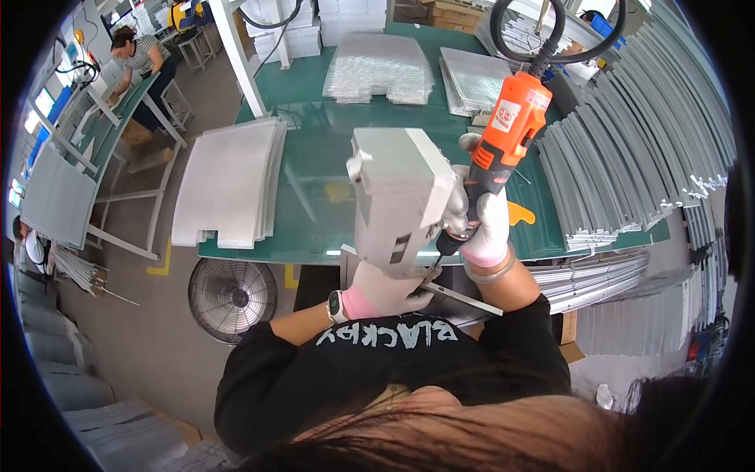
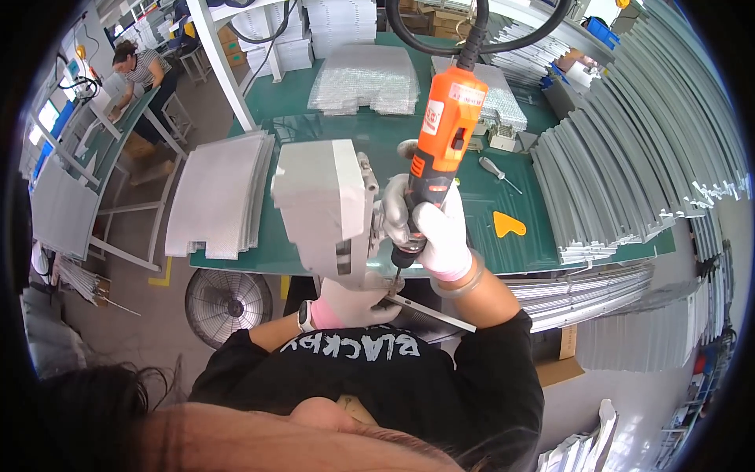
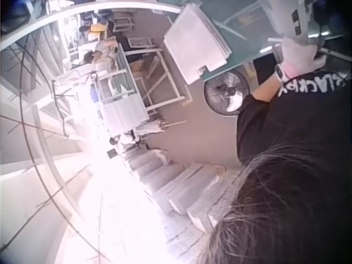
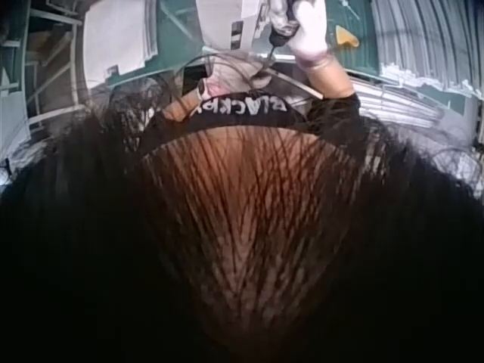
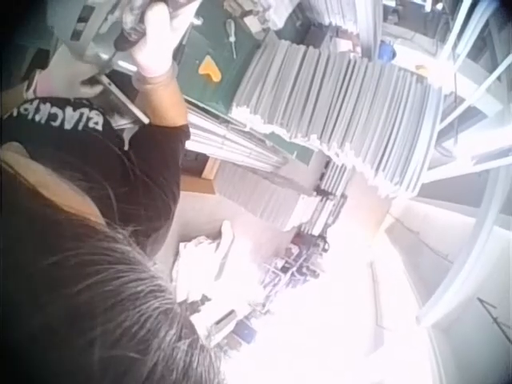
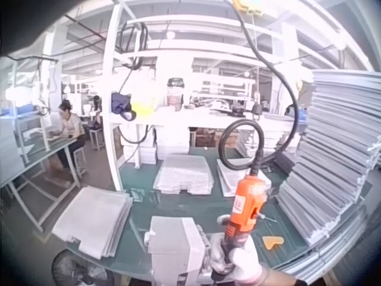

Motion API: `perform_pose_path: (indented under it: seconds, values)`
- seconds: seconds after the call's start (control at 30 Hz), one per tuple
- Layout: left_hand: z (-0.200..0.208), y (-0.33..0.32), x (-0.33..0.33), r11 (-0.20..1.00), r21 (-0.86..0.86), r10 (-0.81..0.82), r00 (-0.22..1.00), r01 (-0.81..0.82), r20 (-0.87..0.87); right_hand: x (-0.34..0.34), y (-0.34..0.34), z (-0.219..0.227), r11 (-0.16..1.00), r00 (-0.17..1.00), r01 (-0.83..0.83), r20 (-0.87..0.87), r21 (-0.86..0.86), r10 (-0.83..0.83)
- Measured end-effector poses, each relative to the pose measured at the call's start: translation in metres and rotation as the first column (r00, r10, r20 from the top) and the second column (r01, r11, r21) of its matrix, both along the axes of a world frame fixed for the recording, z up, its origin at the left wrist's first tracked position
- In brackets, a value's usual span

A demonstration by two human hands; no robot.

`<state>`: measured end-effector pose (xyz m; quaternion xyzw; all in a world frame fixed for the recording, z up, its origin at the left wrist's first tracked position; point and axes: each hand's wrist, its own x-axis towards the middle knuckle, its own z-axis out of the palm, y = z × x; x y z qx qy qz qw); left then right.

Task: The worker is assembling mesh filters by placing layers of mesh into frames and securing them with an electric screwdriver and mallet.

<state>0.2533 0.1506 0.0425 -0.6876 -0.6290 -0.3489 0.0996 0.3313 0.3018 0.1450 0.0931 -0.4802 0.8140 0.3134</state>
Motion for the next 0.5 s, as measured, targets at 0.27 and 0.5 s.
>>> perform_pose_path:
  seconds: [0.27,0.5]
  values:
    - [-0.025,-0.004,-0.004,0.993,-0.055,-0.111,0.977,0.102,-0.181,-0.003,-0.002,-0.021,0.992,0.995,-0.092,-0.059,-0.090,0.087]
    - [-0.017,0.001,-0.005,0.996,0.052,-0.072,0.997,0.072,0.009,-0.015,0.007,-0.007,0.992,0.994,-0.106,-0.042,-0.061,0.104]
